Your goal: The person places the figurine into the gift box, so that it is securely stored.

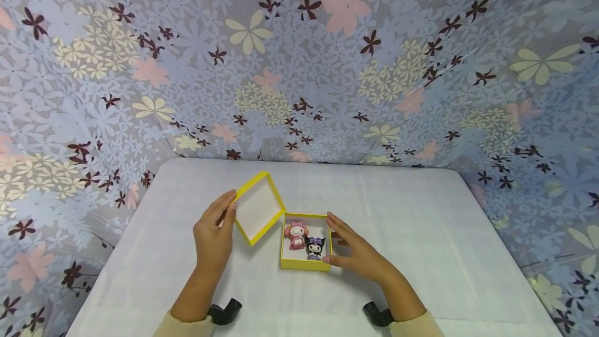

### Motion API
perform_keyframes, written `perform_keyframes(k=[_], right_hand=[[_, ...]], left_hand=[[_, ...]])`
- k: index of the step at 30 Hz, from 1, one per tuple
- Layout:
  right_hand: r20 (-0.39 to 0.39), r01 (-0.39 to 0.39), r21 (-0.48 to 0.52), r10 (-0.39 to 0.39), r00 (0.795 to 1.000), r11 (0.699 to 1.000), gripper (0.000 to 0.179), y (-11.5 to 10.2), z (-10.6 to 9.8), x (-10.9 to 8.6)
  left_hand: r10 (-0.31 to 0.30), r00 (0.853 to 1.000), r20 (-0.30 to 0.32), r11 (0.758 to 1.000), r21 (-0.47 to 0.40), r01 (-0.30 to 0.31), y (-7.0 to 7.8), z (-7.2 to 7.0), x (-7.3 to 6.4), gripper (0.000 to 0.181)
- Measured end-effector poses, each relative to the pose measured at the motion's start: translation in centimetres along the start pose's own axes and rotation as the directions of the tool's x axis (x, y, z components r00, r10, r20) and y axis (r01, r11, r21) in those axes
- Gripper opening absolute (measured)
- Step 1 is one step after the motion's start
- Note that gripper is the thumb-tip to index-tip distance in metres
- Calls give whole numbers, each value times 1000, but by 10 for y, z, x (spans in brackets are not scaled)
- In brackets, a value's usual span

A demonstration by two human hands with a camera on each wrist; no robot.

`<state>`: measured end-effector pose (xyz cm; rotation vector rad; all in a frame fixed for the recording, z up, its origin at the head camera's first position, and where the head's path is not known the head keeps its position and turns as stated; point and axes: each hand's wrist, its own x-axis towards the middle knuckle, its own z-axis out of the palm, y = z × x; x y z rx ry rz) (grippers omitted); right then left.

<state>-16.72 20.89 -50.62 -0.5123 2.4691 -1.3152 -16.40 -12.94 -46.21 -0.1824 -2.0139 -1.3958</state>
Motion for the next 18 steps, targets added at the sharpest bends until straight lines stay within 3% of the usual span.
perform_keyframes(k=[9, 13, 18], right_hand=[[-4, 9, 5, -9, 1000, 1000, 95, 2, 1, 0], [-5, 11, 10, -11, 1000, 1000, 95, 2, 1, 0], [-6, 13, 6, -13, 1000, 1000, 95, 1, 1, 1]], left_hand=[[153, 987, 43, 985, 71, -155, 6, 10, -2, 32], [231, 971, 62, 968, 90, -235, 8, 15, -4, 34], [328, 940, 97, 936, 101, -338, 12, 20, -8, 39]])
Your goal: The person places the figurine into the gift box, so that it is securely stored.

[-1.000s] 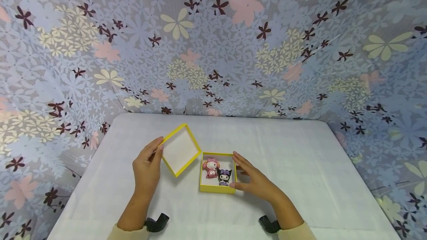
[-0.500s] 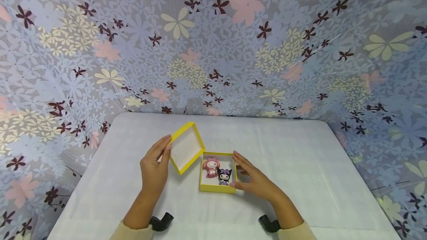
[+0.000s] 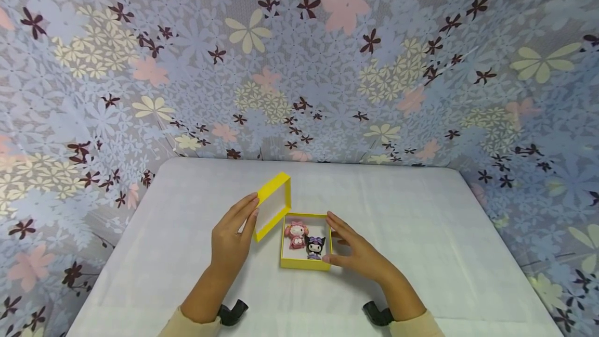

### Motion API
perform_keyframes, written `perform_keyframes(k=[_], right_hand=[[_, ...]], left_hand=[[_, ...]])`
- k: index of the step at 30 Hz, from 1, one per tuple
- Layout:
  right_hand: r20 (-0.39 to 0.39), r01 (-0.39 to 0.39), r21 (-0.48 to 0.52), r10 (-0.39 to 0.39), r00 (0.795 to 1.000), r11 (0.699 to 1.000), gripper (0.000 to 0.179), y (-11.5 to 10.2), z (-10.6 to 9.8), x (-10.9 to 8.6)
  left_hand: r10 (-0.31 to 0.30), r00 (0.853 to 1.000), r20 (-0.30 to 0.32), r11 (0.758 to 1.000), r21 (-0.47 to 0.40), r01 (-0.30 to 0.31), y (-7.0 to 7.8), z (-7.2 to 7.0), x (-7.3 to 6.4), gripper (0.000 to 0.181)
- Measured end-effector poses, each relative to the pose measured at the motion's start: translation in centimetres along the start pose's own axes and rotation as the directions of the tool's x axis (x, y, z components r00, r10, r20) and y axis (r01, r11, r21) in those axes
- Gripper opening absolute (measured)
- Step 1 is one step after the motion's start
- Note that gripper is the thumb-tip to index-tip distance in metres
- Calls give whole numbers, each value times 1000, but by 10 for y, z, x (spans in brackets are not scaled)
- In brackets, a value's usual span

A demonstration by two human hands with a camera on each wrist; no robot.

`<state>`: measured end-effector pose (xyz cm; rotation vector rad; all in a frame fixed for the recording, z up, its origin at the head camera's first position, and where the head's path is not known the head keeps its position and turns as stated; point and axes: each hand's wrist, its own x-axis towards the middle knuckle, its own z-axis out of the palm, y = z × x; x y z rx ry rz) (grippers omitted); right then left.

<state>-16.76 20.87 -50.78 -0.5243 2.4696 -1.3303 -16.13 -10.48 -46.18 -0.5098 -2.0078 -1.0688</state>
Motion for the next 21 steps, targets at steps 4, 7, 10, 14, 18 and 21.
perform_keyframes(k=[4, 7, 10, 14, 18, 21], right_hand=[[-4, -12, -11, 12, 1000, 1000, 95, 0, 1, 1], [-11, -9, -20, 9, 1000, 1000, 96, 0, 1, 0], [-15, -6, -24, 5, 1000, 1000, 97, -1, 1, 0], [-27, -9, -40, 8, 1000, 999, 98, -3, 0, 0], [-75, 25, -78, -31, 997, 997, 93, -7, 1, -2], [-150, 65, -93, -78, 986, 994, 80, -12, 3, -2]], left_hand=[[34, 999, 21, 999, -14, -34, 5, 1, -1, 43], [12, 999, 39, 999, -37, -11, 8, 2, -2, 49], [-29, 997, 65, 998, -50, 32, 10, 2, -3, 53], [-62, 992, 106, 995, -74, 70, 12, 3, -7, 51], [-85, 986, 144, 989, -108, 101, 18, 4, -9, 46], [-100, 980, 169, 986, -113, 120, 22, 6, -10, 43]])
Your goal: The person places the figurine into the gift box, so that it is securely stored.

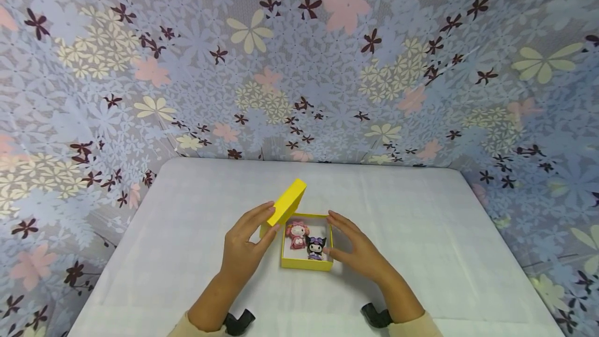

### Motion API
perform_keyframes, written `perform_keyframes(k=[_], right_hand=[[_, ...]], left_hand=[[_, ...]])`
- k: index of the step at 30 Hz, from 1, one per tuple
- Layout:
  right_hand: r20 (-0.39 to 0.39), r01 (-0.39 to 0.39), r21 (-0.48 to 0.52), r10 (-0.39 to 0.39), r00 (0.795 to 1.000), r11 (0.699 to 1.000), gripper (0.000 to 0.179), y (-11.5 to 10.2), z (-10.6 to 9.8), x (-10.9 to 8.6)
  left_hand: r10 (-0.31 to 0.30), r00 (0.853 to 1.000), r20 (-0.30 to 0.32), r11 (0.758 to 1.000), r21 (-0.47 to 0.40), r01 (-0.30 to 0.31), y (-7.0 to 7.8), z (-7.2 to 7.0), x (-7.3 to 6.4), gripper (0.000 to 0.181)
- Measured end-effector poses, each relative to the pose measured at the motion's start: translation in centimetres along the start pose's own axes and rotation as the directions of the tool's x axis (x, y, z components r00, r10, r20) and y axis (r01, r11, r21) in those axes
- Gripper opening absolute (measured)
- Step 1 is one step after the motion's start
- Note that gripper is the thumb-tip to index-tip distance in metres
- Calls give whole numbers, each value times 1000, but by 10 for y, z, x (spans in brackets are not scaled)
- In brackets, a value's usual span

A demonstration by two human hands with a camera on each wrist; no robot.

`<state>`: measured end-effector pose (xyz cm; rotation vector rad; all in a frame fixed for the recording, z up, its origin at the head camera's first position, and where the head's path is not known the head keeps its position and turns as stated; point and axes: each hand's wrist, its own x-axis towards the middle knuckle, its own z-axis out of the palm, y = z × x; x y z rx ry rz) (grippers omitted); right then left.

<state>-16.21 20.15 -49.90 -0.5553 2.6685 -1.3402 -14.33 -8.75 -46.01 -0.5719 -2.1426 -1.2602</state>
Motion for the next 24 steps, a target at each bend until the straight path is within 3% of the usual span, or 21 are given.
perform_keyframes(k=[4, 8, 16, 24], right_hand=[[-109, 50, 16, -48, 993, 999, 70, -11, 0, 2], [-170, 102, 42, -94, 981, 994, 64, -21, -1, 7], [-185, 148, 167, -116, 976, 975, 52, -33, 1, 10], [-201, 166, 270, -113, 973, 948, 57, -35, 4, 8]], left_hand=[[8, 1000, 9, 1000, -13, -8, 2, 5, -2, 43], [36, 999, 6, 999, -22, -36, 4, 9, -3, 44], [138, 990, 38, 990, -34, -137, 8, 21, -7, 46], [204, 975, 87, 979, -44, -201, 15, 32, -11, 44]])
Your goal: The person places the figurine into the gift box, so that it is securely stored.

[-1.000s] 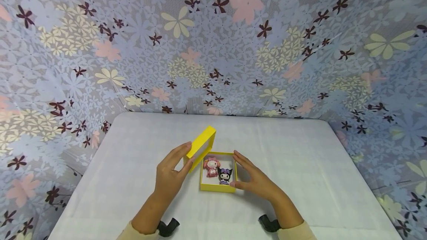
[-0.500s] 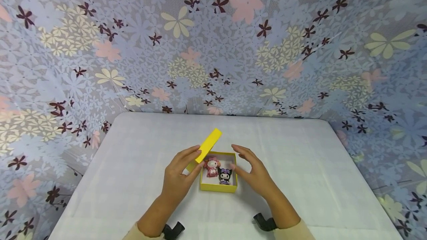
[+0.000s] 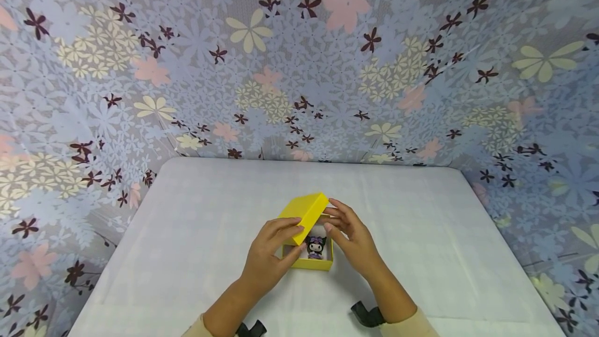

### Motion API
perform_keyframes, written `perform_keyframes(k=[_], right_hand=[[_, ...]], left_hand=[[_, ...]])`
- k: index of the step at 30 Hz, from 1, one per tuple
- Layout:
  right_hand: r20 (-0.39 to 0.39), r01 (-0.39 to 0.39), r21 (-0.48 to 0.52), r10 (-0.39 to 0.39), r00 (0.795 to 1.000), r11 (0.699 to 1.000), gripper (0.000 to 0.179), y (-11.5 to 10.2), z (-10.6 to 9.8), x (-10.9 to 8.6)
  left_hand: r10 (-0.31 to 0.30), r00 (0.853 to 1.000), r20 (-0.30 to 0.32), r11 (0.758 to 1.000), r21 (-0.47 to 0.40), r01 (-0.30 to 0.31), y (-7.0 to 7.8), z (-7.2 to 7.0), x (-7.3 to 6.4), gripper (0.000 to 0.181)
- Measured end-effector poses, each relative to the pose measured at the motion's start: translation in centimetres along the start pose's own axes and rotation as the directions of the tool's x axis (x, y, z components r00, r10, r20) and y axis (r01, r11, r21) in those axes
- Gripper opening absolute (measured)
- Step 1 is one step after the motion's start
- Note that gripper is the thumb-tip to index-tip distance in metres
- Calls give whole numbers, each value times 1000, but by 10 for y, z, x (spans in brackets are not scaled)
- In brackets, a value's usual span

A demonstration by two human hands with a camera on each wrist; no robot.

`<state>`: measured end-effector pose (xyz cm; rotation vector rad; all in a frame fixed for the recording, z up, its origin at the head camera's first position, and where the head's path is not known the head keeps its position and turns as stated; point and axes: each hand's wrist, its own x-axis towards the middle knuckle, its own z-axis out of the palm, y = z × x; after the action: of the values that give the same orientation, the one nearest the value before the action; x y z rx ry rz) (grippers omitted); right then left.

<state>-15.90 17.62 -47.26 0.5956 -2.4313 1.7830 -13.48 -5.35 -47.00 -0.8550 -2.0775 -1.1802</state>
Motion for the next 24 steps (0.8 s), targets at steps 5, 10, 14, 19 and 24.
perform_keyframes(k=[5, 10, 14, 19, 24], right_hand=[[-7, -42, 106, 43, 999, 994, 59, 1, 1, 1], [-29, -119, 194, 127, 992, 974, 55, 3, -1, 2], [-36, -217, 247, 233, 972, 944, 56, 5, -2, 2], [-20, -314, 276, 332, 943, 908, 64, 9, -3, 4], [-1, -364, 269, 378, 926, 892, 66, 13, -3, 5]], left_hand=[[61, 997, 54, 998, 14, -62, 0, 3, -1, 51], [46, 993, 104, 998, 45, -51, -2, 3, -4, 58], [-87, 986, 145, 992, 105, 72, -5, 2, -6, 67], [-399, 894, 206, 916, 141, 376, -13, -4, -7, 87], [-641, 704, 306, 761, 137, 634, -22, -8, -7, 107]])
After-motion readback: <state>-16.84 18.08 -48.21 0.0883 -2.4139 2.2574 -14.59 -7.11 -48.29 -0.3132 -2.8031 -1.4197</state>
